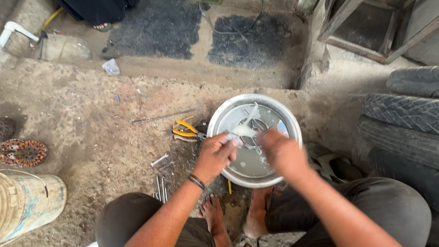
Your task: The person scrubs a metal hub-like part with a toothbrush inside a metal bowl filled with water. They repeatedly dip the part and brush into the water, scrubbing the surface and crevices of the metal object.
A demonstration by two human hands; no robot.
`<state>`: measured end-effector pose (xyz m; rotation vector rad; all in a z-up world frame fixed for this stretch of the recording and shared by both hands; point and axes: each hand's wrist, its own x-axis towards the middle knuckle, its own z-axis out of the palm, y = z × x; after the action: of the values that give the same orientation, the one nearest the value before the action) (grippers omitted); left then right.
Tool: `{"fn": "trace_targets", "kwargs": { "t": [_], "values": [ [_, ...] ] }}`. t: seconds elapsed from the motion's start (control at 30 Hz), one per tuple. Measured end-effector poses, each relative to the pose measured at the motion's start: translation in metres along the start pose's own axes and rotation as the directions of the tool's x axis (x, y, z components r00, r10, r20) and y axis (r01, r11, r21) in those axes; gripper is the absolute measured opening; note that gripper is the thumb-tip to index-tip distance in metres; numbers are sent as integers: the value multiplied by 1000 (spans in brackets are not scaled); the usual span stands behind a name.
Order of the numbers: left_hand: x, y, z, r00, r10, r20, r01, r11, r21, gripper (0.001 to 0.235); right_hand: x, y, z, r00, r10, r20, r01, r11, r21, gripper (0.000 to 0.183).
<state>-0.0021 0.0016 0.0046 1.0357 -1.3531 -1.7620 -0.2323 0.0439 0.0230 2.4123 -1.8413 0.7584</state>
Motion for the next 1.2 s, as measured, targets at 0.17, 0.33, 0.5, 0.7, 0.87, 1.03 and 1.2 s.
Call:
{"fn": "trace_targets", "kwargs": {
  "t": [0.17,0.33,0.5,0.7,0.87,1.03,1.2],
  "values": [
    [-6,-9,3,999,18,34,-17,1000,-22,26,-8,3,8,982,170,86,-172,985,17,21],
    [-5,-1,4,999,-33,39,36,997,-71,21,5,16,4,986,165,6,-165,986,26,23],
    [0,-6,4,996,-89,15,90,991,-100,19,-12,-15,27,991,130,-14,-128,988,90,26],
    [-6,-2,3,995,-91,41,92,996,-13,22,-1,6,13,944,320,83,-329,931,160,22],
    [2,-4,-4,997,64,50,-61,997,-45,30,-7,-1,21,997,79,19,-80,995,59,24],
    [-2,6,2,995,-93,19,94,994,-55,20,-11,0,26,976,138,170,-157,982,104,24],
    [-1,3,-1,999,-32,26,32,999,-3,19,8,4,0,994,94,-57,-85,985,149,20]
  ]
}}
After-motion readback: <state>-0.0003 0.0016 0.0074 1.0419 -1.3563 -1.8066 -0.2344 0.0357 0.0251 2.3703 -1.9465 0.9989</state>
